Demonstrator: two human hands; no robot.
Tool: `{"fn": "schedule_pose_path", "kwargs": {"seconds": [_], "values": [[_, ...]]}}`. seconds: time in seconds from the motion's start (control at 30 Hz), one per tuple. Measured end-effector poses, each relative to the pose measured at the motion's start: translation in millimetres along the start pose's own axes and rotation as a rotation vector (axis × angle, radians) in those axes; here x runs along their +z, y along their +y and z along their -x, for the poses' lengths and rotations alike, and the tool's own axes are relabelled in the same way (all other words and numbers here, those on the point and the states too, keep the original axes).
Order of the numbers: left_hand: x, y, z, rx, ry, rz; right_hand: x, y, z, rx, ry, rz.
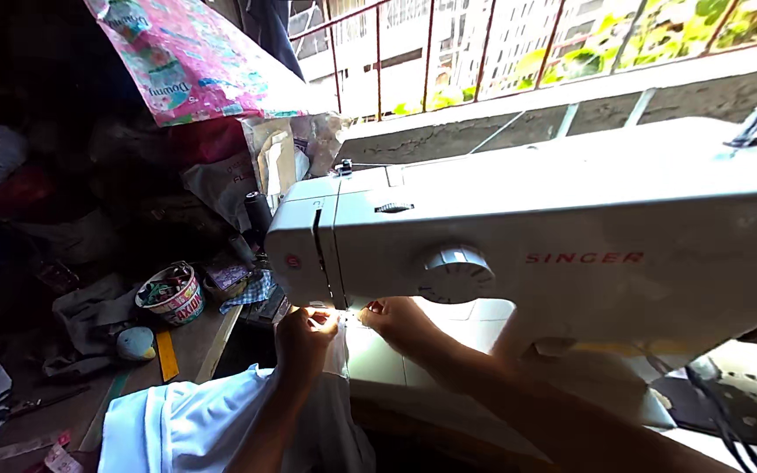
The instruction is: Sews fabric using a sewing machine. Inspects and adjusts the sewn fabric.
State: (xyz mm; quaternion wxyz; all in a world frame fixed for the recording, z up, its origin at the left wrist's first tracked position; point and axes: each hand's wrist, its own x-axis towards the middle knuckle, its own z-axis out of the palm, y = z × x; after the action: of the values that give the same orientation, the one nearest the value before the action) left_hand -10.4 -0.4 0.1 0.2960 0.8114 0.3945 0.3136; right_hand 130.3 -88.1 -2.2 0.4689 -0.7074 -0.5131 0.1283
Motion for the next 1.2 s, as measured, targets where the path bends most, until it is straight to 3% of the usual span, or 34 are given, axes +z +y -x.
{"fn": "schedule_pose_path", "kwargs": {"seconds": [0.23, 0.6, 0.77, 0.93, 1.1, 1.2], "values": [[0, 1, -2, -0.035, -0.118, 0.021, -6, -5, -4, 0.160, -0.130, 0.106], [-17, -25, 10, 0.120, 0.018, 0.123, -7, -16, 1, 0.150, -0.053, 0.138], [-7, -8, 4, 0.107, -0.134, -0.129, -8, -18, 3, 0.163, -0.092, 0.142], [-6, -12, 11, 0.139, 0.030, -0.027, -9, -17, 7, 0.102, -0.121, 0.133], [-13, -14, 8, 0.098, -0.044, 0.024, -8, -6, 10, -0.087, -0.137, 0.180], [-13, -12, 7, 0.113, -0.116, -0.107, -10, -10, 9, -0.052, -0.227, 0.194]]}}
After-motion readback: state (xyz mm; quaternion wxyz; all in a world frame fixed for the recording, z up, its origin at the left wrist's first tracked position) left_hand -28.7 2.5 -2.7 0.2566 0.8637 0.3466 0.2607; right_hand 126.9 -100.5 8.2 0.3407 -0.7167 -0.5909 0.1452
